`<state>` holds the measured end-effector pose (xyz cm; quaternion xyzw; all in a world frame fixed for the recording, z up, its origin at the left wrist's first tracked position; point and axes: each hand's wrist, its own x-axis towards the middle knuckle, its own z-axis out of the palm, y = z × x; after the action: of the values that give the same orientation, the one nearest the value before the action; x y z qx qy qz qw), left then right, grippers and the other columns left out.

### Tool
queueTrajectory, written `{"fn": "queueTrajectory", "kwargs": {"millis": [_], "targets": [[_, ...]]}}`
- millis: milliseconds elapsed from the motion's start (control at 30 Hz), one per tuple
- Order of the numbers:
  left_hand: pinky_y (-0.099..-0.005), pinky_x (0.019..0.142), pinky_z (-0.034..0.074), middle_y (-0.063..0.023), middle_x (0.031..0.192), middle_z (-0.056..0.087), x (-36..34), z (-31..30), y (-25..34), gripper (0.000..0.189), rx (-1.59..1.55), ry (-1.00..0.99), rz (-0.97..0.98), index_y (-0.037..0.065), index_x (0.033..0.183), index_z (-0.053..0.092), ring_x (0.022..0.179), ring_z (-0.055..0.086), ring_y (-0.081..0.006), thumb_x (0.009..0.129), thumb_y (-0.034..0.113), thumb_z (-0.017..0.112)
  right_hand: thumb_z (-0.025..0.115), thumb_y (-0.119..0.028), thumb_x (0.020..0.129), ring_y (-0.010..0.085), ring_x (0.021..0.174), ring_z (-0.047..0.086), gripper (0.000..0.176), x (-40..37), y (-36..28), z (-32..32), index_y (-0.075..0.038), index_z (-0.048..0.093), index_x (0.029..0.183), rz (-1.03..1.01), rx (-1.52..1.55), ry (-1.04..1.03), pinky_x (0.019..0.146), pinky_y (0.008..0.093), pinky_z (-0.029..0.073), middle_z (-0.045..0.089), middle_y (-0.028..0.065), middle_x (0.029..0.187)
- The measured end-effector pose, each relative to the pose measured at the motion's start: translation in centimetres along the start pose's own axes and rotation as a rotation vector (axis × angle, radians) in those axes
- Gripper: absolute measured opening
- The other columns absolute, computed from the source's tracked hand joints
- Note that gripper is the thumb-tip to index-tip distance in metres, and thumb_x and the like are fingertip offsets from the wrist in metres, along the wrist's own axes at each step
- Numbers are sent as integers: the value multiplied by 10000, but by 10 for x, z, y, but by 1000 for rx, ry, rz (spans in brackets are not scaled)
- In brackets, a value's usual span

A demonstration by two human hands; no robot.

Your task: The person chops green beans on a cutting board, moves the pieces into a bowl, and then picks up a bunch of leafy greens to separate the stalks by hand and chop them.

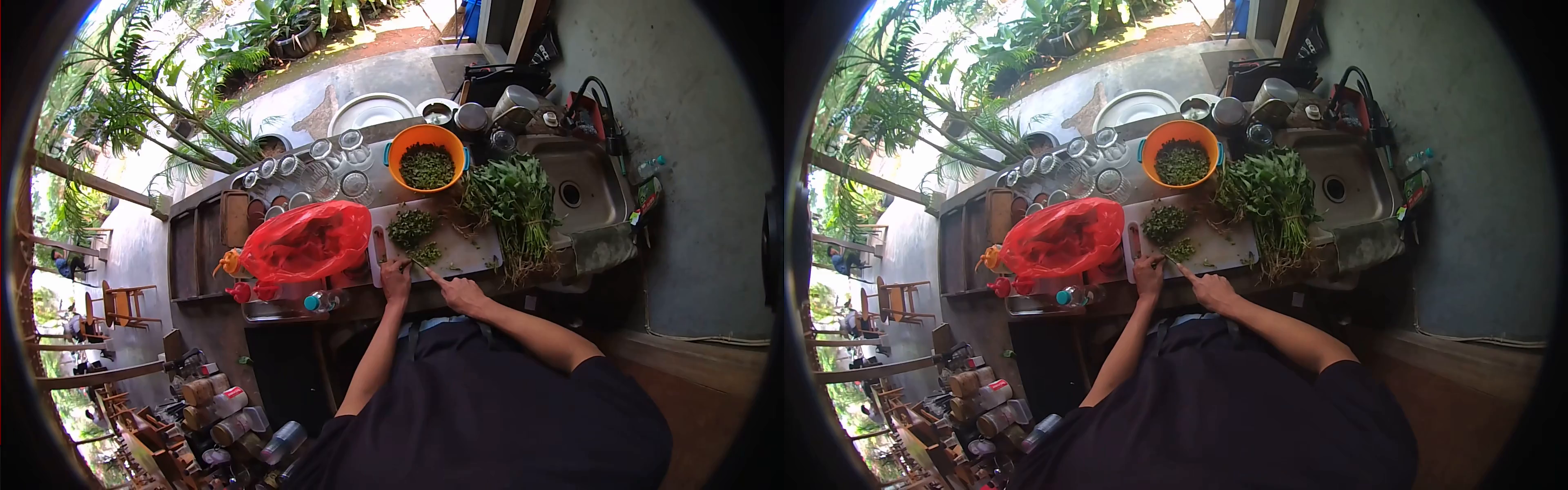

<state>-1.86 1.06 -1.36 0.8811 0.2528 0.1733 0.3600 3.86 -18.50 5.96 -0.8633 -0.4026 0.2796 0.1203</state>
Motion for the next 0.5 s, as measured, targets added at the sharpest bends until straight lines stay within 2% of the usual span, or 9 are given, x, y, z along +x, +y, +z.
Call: {"fn": "queueTrajectory", "kwargs": {"millis": [300,500], "targets": [[-408,827,483,-137,890,657,-1,1,-5,98,-8,-27,62,48,881,755,901,616,-324,793,85,733,486,-166,924,416,700,652,763,3,-2,-2,-331,117,1572,11,6,-39,691,540,532,656,219,761],[-417,850,479,-135,920,629,-2,-6,3,91,-18,-25,133,28,889,737,926,600,-335,813,47,692,465,-141,919,415,656,653,802,10,4,15,-358,53,1572,0,-12,5,641,549,534,650,225,725]]}}
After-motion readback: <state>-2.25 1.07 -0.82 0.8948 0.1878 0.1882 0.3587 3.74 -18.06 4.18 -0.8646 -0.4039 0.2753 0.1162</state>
